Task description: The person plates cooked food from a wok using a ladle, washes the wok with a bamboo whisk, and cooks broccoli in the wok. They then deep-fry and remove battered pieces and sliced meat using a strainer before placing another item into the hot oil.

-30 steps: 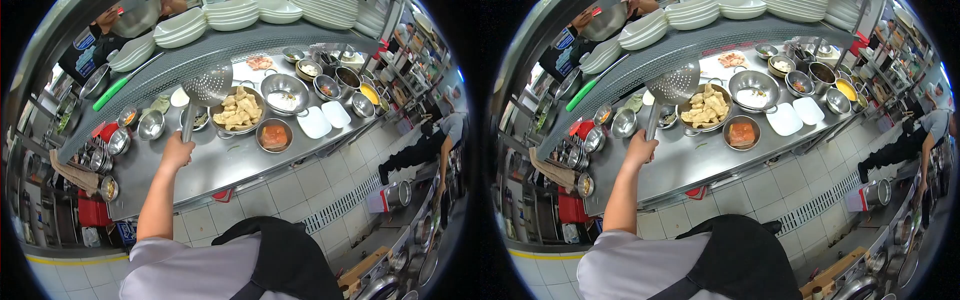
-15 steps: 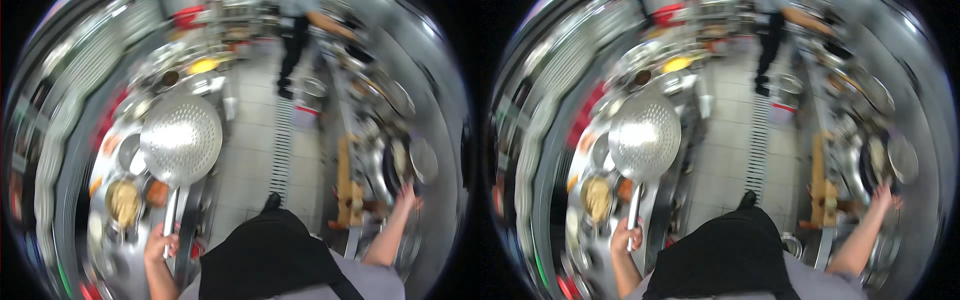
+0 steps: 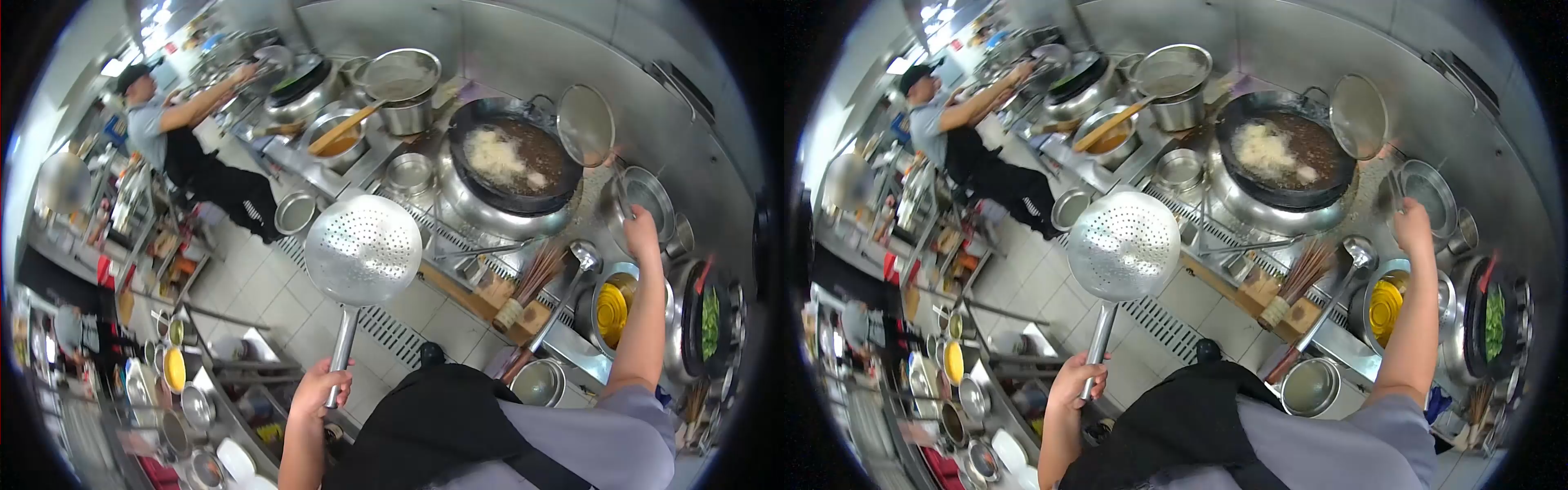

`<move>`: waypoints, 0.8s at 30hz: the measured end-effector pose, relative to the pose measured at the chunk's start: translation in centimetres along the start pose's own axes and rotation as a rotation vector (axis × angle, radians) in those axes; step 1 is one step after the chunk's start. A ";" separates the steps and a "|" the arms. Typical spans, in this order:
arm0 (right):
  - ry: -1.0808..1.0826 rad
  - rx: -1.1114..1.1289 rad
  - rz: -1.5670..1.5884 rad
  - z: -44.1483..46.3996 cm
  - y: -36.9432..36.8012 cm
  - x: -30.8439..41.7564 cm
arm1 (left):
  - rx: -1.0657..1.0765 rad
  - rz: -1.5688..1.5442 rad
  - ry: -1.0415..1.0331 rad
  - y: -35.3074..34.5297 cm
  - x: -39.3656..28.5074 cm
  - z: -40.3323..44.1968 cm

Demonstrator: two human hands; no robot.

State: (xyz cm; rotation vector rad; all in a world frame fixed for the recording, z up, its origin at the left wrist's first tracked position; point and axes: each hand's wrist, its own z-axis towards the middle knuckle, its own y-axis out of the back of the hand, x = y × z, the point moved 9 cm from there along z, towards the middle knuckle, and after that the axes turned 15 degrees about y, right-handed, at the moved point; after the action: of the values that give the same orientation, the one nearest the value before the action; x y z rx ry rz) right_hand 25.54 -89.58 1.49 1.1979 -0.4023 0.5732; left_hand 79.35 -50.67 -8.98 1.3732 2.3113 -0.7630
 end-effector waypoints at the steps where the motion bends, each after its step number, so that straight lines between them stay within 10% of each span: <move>1: 0.043 0.051 -0.090 0.4 -0.9 -0.3 | 0.012 0.026 0.035 -0.3 -1.3 1.6; 3: 0.172 -0.027 -0.198 0.8 -1.8 1.8 | 0.020 0.083 0.036 -0.5 -4.0 4.7; 8: -0.334 0.503 0.146 -1.2 -6.9 3.4 | 0.018 0.227 0.055 -0.5 -11.0 10.7; 24: -0.642 0.243 1.088 -4.9 -22.9 15.6 | 0.278 0.346 0.170 -1.5 -23.3 30.0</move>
State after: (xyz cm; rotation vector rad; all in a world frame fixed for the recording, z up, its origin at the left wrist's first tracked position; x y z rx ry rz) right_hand 51.83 -87.57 -8.33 1.3225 -1.6178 1.1761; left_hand 89.68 -85.57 -19.83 1.9647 2.0540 -0.9079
